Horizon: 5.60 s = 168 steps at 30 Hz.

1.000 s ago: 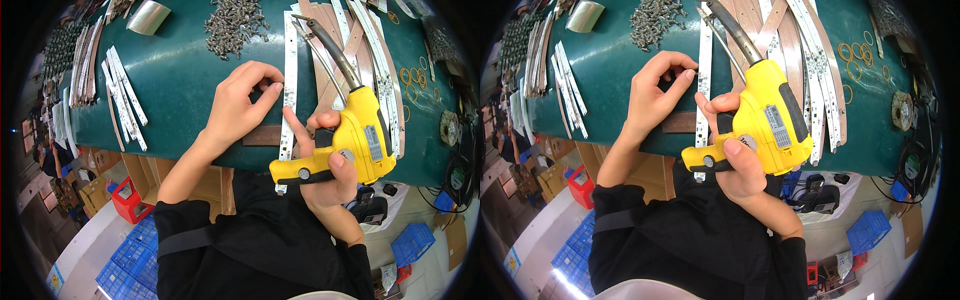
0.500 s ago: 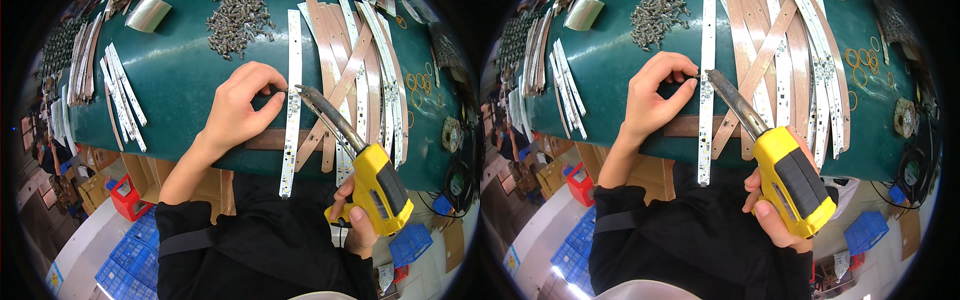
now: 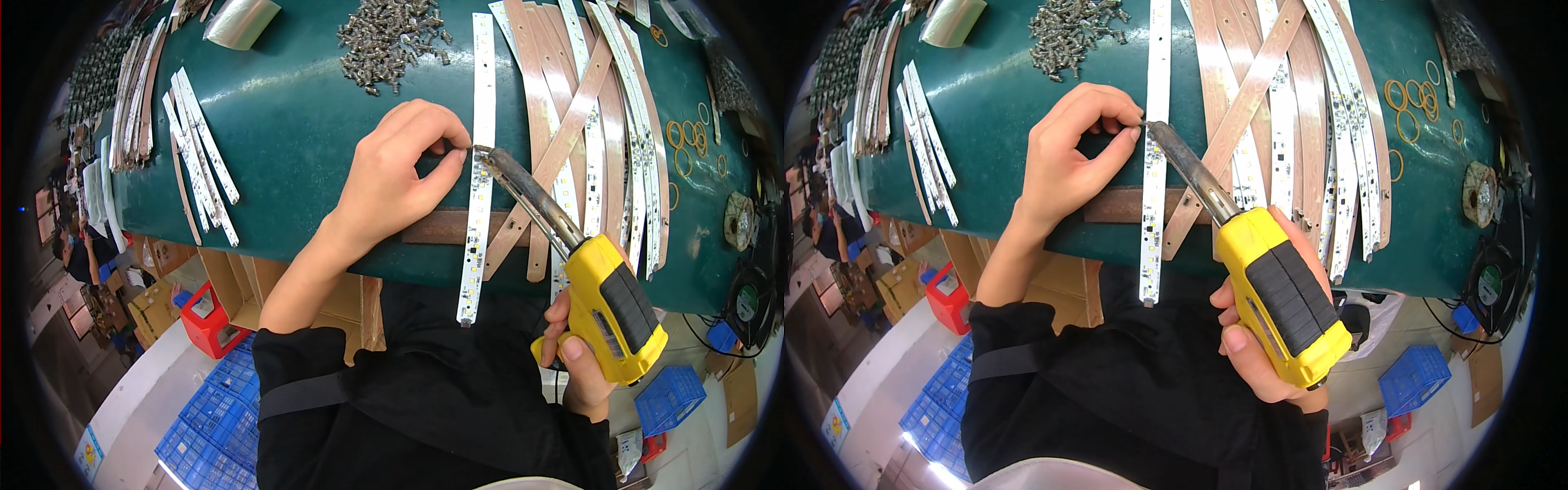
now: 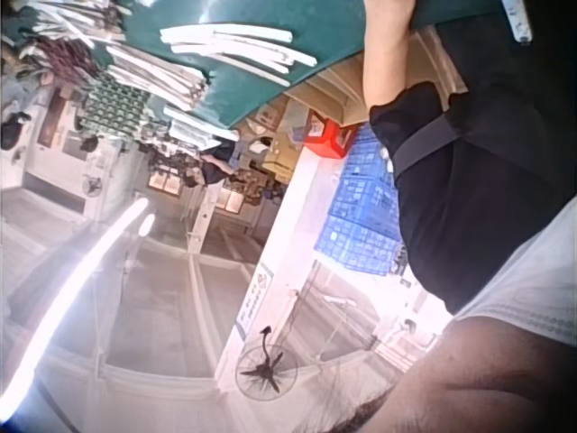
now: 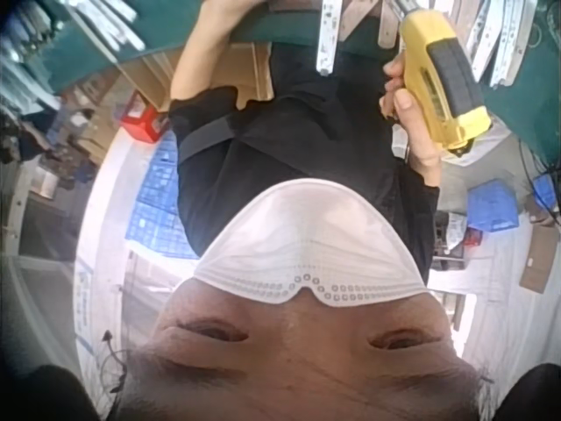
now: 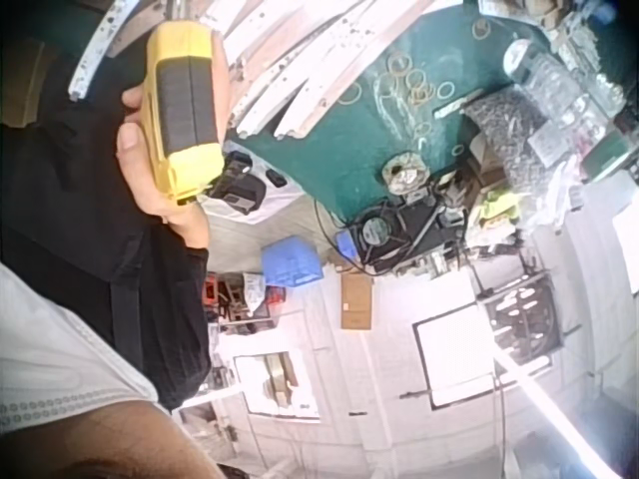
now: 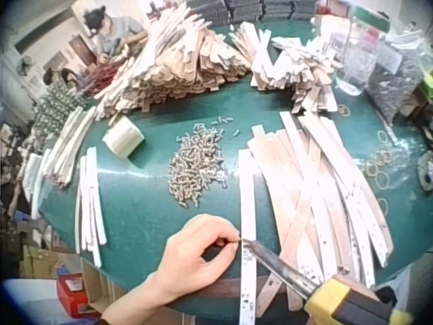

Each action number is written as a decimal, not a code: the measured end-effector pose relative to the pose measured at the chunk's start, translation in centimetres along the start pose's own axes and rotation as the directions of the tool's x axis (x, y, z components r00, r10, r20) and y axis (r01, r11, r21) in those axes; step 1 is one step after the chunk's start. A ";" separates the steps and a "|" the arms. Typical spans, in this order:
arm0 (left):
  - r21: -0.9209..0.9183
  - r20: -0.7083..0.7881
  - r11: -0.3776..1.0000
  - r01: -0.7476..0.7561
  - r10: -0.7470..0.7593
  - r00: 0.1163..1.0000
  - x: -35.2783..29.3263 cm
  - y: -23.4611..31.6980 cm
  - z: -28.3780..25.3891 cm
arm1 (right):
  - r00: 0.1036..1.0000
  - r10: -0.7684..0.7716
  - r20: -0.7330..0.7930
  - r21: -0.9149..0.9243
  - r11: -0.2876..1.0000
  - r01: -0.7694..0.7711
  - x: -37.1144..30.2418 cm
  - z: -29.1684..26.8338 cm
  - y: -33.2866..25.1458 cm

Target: The person solders small metal components onto LED light strips using a handheld soldering gun on a workbench, then places the finished LED strips into a cardboard box.

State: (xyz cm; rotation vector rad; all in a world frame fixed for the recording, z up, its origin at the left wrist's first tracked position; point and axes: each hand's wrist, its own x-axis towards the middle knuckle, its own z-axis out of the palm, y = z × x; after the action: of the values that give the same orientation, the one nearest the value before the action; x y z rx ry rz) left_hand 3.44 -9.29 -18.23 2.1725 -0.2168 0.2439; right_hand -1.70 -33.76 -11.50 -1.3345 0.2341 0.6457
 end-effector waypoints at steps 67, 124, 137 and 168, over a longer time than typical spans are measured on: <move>0.548 -0.521 0.448 0.706 -0.478 0.708 -10.8 -1.5 -14.6 | 0.836 -0.523 -0.167 0.099 0.835 0.542 -0.2 -3.6 -0.5; 0.698 -0.072 0.637 -0.328 0.518 0.853 8.9 -5.9 -1.1 | 0.844 -0.500 -0.193 0.072 0.851 0.521 -0.4 -1.7 -1.4; 0.495 0.002 0.806 -0.324 0.372 0.928 10.4 -4.4 -3.0 | 0.847 -0.491 -0.203 0.064 0.857 0.512 -0.2 -2.0 -1.6; 0.000 -0.053 0.998 0.069 -0.069 0.996 0.3 2.1 1.4 | 0.961 -0.254 -0.110 0.221 0.936 0.273 0.1 -0.8 -0.4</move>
State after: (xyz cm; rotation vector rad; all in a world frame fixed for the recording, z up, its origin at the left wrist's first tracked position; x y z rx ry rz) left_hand 3.39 -11.65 -17.31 2.1679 -0.1115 0.2624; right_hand -1.29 -34.54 -11.42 -1.1393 0.1854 0.3266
